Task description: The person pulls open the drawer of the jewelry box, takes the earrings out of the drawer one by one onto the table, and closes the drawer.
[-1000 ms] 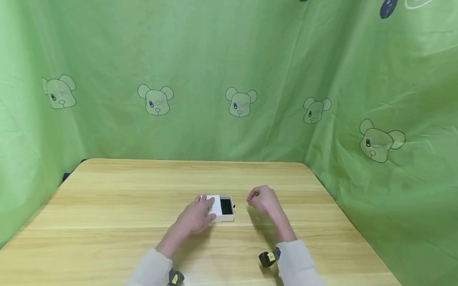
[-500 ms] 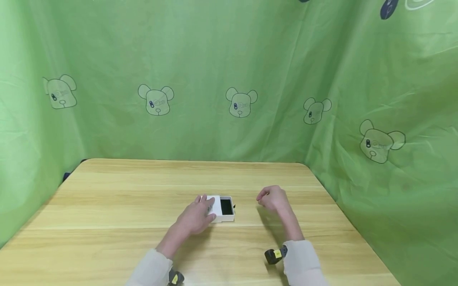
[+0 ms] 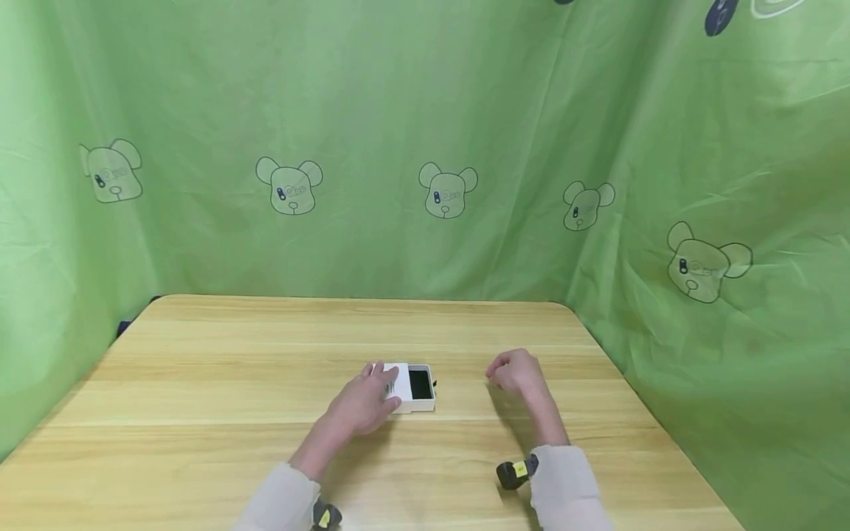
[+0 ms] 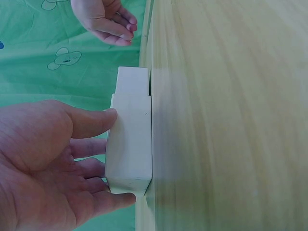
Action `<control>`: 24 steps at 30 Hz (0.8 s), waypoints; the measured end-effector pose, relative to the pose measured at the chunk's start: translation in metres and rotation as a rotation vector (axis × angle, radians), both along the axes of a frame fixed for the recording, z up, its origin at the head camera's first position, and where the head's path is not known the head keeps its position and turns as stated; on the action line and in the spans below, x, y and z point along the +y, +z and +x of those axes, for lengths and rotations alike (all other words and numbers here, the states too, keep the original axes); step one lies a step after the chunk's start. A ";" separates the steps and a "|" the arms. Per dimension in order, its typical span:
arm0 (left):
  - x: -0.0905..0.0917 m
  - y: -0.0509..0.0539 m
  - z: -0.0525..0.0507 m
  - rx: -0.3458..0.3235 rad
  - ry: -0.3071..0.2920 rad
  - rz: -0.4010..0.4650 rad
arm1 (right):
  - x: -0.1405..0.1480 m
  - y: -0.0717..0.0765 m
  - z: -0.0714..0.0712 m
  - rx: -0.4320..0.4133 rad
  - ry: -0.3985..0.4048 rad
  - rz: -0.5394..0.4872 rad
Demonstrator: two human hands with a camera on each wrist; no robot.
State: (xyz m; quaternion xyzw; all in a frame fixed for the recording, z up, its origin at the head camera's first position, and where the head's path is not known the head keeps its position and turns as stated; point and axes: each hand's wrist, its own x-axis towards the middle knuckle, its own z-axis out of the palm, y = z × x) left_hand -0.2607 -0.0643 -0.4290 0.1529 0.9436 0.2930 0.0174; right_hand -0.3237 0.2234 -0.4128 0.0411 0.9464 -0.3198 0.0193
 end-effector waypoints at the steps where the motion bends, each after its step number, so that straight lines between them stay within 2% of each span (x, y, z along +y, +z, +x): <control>1: 0.000 0.000 0.000 0.000 -0.001 -0.001 | 0.001 -0.001 0.000 0.002 0.000 0.008; 6: 0.000 0.000 0.000 0.003 0.000 -0.002 | 0.005 -0.004 0.002 -0.009 -0.009 0.021; 12: 0.000 0.001 0.000 -0.002 0.002 0.002 | 0.008 -0.008 0.002 -0.017 -0.003 -0.012; 24: 0.001 0.003 0.002 -0.012 0.007 0.004 | 0.007 -0.011 0.000 -0.014 -0.004 0.015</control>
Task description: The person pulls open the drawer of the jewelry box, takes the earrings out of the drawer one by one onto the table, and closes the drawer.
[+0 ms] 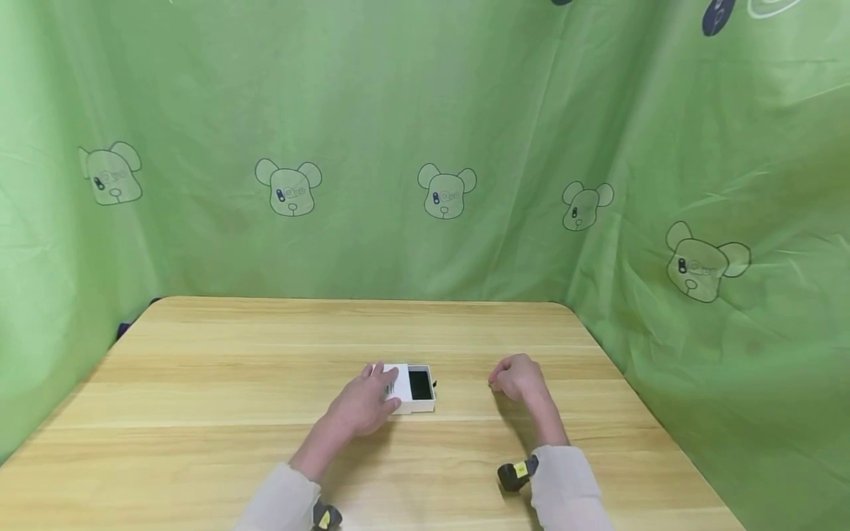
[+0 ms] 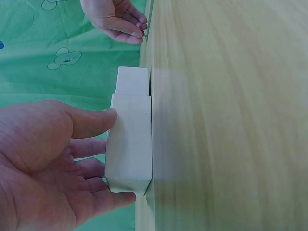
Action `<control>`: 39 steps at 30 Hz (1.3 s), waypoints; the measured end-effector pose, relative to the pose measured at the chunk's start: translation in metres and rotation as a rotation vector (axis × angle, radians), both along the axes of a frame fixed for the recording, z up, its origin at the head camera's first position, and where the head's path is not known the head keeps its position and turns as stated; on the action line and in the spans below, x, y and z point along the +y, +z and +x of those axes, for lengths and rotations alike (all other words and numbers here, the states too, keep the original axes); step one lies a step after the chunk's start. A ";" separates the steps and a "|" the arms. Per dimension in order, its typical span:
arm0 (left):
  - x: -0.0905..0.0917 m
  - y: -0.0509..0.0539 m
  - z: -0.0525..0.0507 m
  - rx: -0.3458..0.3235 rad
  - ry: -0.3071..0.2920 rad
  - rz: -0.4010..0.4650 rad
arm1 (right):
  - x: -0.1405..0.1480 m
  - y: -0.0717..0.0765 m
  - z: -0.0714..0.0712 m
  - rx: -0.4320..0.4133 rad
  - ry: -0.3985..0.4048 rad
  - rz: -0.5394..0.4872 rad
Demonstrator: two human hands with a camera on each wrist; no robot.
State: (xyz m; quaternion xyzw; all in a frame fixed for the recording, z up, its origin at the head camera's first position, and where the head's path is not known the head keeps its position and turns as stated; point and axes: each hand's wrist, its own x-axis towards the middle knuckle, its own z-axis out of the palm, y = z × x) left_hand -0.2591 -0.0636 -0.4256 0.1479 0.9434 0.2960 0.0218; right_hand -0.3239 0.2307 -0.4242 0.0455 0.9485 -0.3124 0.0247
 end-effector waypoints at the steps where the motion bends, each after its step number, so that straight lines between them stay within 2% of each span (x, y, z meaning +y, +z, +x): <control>1: 0.000 0.000 0.000 0.001 -0.001 0.001 | 0.000 0.000 0.000 0.001 0.000 0.003; 22: 0.000 -0.001 0.000 -0.002 -0.002 0.008 | 0.001 0.000 0.001 -0.027 0.006 -0.013; 32: 0.000 -0.002 0.001 0.003 -0.003 0.005 | 0.000 0.000 0.000 -0.021 0.010 0.011; 39: 0.000 -0.002 0.001 0.001 -0.003 0.006 | -0.005 0.003 0.003 -0.021 -0.008 -0.034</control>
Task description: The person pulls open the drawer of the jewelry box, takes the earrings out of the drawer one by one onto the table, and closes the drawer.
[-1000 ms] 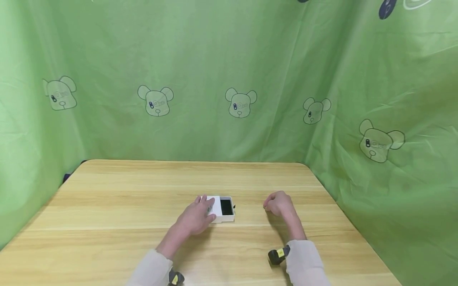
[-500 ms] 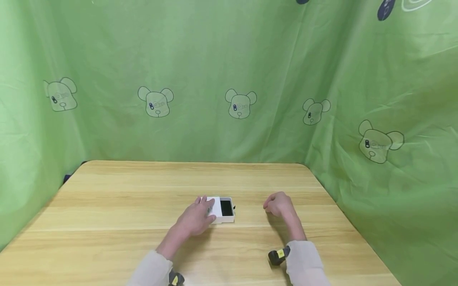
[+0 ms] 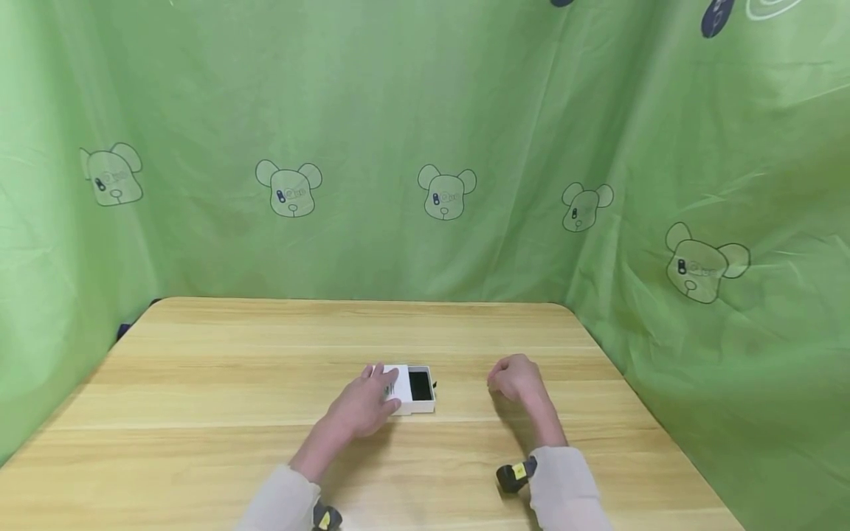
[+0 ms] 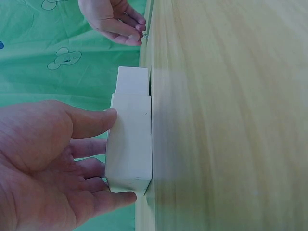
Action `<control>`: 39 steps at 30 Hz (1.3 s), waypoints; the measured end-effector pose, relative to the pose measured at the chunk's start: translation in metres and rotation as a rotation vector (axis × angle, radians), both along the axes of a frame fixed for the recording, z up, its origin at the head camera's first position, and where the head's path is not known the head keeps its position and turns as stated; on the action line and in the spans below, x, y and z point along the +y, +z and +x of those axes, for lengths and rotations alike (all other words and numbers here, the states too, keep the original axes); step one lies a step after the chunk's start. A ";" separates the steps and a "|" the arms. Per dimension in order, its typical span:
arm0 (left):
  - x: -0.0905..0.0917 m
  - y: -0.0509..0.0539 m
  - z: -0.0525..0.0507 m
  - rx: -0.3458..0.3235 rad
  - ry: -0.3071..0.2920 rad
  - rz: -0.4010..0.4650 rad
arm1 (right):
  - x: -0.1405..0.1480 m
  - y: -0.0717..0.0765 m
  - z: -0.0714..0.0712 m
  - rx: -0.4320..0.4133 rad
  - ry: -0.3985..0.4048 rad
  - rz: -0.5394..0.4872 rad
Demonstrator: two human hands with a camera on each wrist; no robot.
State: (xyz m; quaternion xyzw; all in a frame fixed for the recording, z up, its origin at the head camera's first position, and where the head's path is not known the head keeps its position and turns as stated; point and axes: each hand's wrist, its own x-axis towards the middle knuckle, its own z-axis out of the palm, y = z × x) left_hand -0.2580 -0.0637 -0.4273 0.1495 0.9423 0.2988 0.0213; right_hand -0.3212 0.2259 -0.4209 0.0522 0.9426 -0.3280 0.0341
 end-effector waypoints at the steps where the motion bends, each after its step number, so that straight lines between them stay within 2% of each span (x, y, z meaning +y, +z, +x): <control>1: 0.000 0.000 0.000 0.001 0.000 0.001 | -0.001 0.001 0.000 0.002 -0.002 -0.006; 11: 0.000 0.001 0.000 0.000 -0.004 0.013 | -0.013 0.008 0.001 0.087 0.029 -0.057; 15: 0.000 0.001 0.000 0.003 -0.007 0.014 | -0.018 0.012 0.001 0.090 0.051 -0.098; 26: 0.000 0.002 0.001 -0.005 -0.003 0.019 | -0.039 0.009 0.003 -0.024 0.140 -0.252; 39: 0.000 0.001 0.000 0.002 -0.001 0.006 | -0.052 0.016 0.010 -0.122 0.236 -0.407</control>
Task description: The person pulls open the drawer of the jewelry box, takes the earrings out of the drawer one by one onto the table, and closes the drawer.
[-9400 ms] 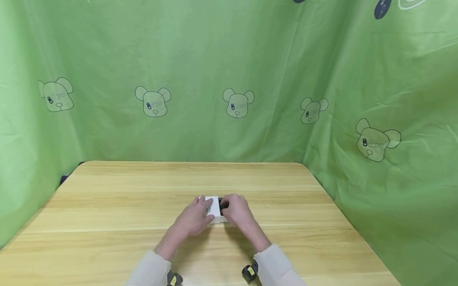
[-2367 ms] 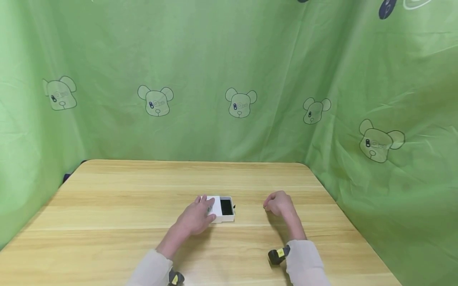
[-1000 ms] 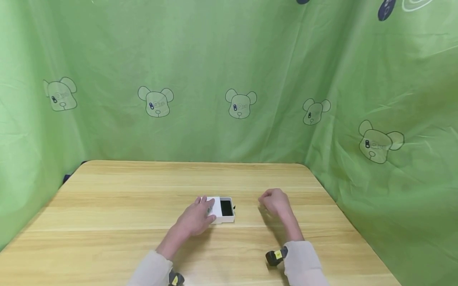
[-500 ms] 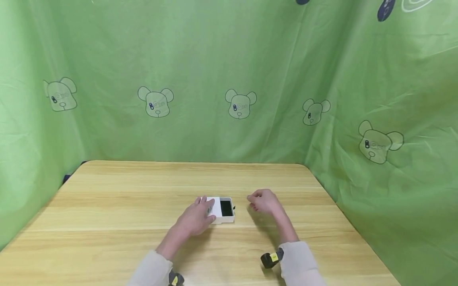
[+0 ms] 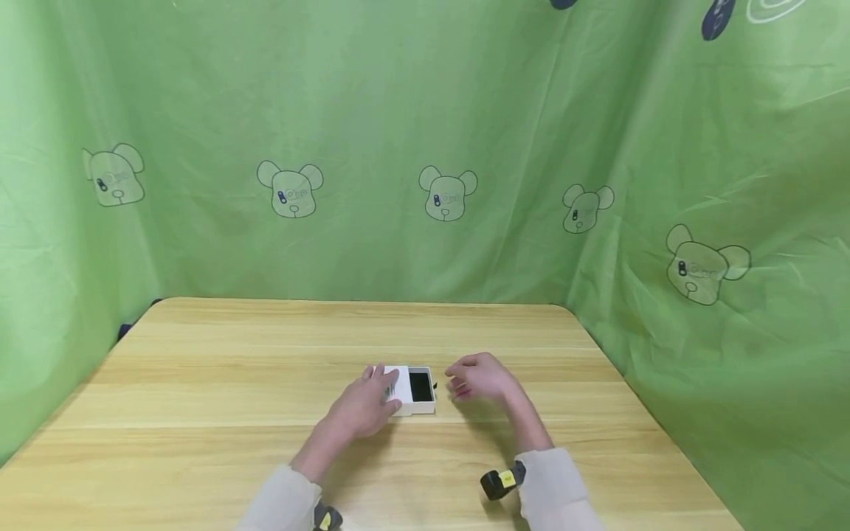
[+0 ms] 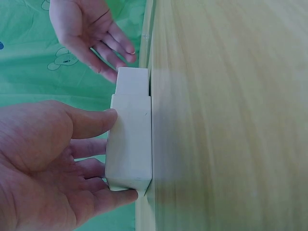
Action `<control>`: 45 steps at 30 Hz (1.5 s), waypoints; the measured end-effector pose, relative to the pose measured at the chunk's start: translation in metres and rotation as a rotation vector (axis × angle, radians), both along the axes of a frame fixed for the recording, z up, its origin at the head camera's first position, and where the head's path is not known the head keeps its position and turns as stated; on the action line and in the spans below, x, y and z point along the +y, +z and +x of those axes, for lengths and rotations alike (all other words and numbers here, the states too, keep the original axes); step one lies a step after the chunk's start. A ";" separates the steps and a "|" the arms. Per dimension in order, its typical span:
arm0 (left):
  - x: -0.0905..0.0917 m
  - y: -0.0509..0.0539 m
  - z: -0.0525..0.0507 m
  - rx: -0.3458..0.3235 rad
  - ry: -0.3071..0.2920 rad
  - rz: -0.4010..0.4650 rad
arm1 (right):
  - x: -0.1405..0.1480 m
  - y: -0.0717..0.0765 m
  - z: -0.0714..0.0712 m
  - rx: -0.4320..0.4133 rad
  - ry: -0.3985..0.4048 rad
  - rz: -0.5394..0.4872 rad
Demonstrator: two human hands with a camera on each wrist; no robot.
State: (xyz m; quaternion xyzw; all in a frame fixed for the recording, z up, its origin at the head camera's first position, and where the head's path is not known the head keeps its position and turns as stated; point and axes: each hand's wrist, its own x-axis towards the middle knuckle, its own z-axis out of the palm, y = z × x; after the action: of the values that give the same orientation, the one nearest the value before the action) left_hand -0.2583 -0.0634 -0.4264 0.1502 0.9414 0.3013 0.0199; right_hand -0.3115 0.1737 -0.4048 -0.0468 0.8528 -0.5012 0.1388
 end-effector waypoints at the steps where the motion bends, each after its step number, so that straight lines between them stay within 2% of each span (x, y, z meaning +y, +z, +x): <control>1: 0.000 0.000 0.000 -0.002 0.000 0.000 | -0.001 0.000 0.000 -0.001 0.008 -0.004; 13: -0.001 -0.001 -0.001 0.010 -0.008 -0.011 | -0.014 -0.005 0.004 -0.022 0.103 -0.024; 36: 0.001 -0.001 0.001 0.031 0.003 0.020 | -0.024 -0.004 0.008 -0.013 0.096 -0.029; 45: 0.002 -0.002 0.001 0.011 0.011 0.027 | -0.026 -0.005 0.008 -0.019 0.096 -0.040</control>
State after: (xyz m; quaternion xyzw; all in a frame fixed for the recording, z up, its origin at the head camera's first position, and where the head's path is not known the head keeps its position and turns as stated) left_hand -0.2575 -0.0615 -0.4282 0.1469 0.9382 0.3132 0.0108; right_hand -0.3030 0.1474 -0.4097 -0.0858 0.8379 -0.5115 0.1701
